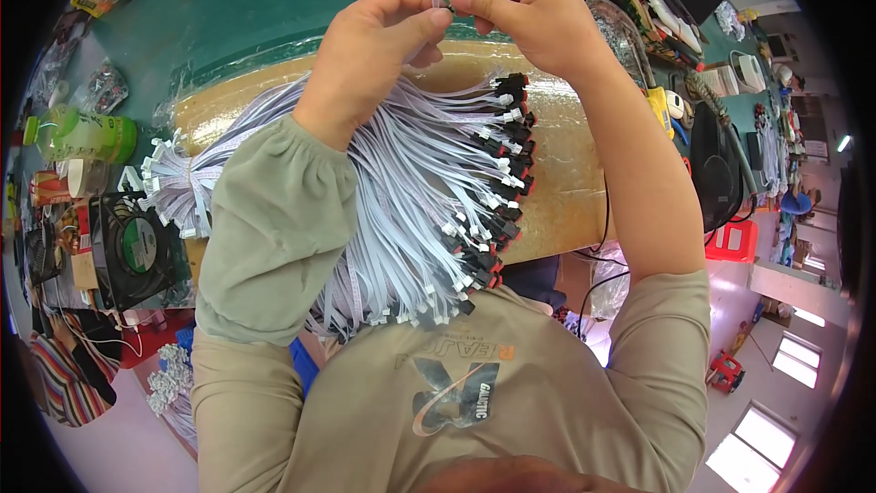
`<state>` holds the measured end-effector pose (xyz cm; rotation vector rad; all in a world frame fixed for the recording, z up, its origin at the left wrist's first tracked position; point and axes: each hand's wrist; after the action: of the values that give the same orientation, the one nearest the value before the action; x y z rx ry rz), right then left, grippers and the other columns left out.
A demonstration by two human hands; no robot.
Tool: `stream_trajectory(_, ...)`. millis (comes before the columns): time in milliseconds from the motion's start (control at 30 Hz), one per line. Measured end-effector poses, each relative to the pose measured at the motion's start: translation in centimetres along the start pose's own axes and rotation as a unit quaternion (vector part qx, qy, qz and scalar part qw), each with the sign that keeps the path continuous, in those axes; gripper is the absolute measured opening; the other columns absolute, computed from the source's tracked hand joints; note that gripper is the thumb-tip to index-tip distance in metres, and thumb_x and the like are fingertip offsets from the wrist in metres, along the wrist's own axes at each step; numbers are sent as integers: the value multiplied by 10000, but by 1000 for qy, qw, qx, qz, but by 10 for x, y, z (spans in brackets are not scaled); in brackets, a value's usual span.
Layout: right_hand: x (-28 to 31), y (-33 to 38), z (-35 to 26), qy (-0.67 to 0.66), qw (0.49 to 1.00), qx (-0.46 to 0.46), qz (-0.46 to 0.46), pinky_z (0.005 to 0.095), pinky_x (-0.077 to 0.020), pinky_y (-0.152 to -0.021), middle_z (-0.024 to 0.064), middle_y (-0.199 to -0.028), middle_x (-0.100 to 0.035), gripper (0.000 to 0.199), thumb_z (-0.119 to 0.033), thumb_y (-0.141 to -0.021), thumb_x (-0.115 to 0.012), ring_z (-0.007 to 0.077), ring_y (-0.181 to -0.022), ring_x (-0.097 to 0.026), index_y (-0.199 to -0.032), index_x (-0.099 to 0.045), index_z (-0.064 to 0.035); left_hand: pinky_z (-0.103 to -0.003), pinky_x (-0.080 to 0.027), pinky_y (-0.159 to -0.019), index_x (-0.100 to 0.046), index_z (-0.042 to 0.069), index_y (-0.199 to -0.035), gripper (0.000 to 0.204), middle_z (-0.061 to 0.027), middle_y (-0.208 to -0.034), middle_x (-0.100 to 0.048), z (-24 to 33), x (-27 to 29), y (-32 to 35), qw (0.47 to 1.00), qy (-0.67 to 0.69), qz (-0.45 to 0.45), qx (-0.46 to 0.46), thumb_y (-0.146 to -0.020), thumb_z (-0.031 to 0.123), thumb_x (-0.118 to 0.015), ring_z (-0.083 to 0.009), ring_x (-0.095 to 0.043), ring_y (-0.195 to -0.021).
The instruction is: The person assembles wire harnesses by attaching connectors to components and soldering them together with a soldering iron.
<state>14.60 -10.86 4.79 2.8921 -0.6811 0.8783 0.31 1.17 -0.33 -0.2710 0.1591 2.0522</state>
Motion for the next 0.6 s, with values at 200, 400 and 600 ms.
stream_trajectory(200,27,-5,35,13,997,-20,69,234,-473,-659,7,-822,-655,222,-208,-896,-637,80,-725,-580,-1042,-672,-45,-215,-445,-633,-588,4,-968,191,-23,-772,-604,-1,-4,2,1000,-4,13,3,-886,161,-660,-96,-563,-682)
stream_trajectory(400,15,4,73,365,925,36,99,372,-508,-754,84,-946,-664,222,-268,-867,-587,274,-871,-637,-1038,-677,-160,-215,-490,-680,-604,-13,-1080,248,-34,-876,-641,-1,-3,3,1000,-5,12,18,-888,138,-651,-109,-618,-747)
stream_trajectory(600,3,2,86,476,869,91,94,383,-513,-753,46,-953,-629,205,-246,-865,-589,276,-868,-628,-1041,-662,-172,-236,-518,-746,-621,-14,-1121,293,-43,-926,-647,-3,1,1,999,-2,-9,30,-887,159,-658,-121,-638,-783)
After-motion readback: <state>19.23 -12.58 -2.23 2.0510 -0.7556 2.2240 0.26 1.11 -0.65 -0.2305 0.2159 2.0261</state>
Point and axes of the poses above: each hand's wrist, its own y-axis away from the middle knuckle, its own x-axis out of the back of the hand, z = x × y
